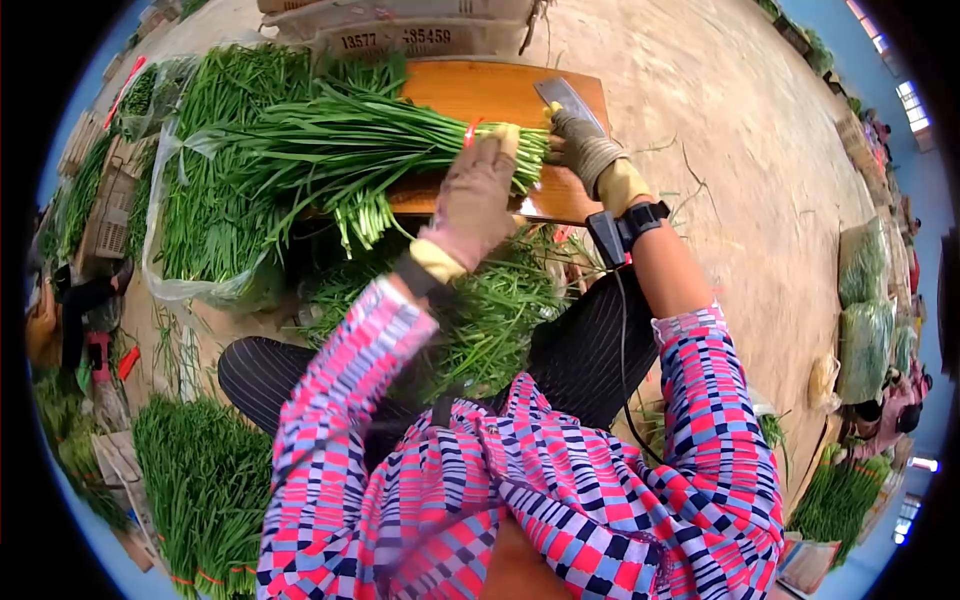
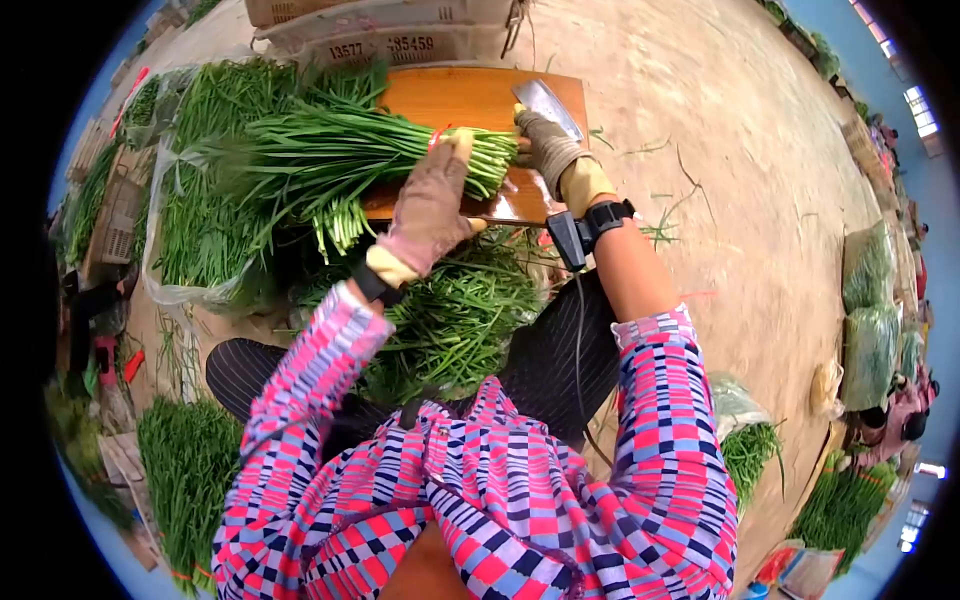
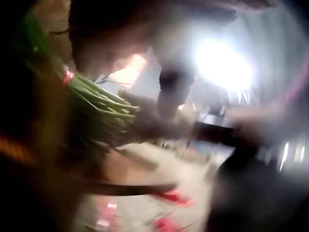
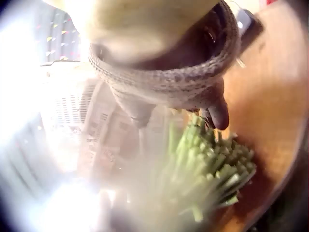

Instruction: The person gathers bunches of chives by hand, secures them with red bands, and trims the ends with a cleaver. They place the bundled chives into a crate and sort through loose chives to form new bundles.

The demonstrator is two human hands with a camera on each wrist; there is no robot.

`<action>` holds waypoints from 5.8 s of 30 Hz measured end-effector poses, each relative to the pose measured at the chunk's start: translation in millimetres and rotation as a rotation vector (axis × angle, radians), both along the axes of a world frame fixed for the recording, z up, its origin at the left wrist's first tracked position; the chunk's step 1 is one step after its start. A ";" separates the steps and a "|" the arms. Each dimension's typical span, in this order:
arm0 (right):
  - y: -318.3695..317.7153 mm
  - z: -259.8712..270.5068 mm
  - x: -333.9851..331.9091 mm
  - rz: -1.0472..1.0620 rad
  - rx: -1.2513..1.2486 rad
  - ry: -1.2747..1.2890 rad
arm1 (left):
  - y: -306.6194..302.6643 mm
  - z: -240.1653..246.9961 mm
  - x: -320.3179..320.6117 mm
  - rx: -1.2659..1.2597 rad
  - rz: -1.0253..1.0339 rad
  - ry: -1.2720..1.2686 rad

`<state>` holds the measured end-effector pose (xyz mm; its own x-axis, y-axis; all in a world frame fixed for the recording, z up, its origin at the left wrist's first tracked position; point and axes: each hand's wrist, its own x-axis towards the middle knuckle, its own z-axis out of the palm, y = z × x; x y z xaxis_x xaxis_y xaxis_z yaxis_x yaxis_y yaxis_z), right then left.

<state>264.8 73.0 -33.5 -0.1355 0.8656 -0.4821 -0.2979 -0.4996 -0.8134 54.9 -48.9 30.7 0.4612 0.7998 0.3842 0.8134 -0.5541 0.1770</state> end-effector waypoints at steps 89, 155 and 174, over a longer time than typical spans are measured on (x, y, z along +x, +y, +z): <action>-269.2 209.3 112.8 0.573 0.685 -1.255 | 168.9 48.3 -70.4 -0.501 -0.133 0.544; 72.5 10.8 -178.9 0.961 0.591 -0.733 | -581.0 -65.5 -364.8 -0.059 2.490 -0.297; 55.3 -17.0 -49.2 1.399 0.213 -1.372 | -325.0 50.8 -435.3 0.626 1.662 -0.212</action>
<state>215.7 128.2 -50.5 -0.3480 0.5500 -0.7592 0.9249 0.3338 -0.1822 -380.4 -373.9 81.5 -0.6896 0.0534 0.7223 0.5258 0.7227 0.4486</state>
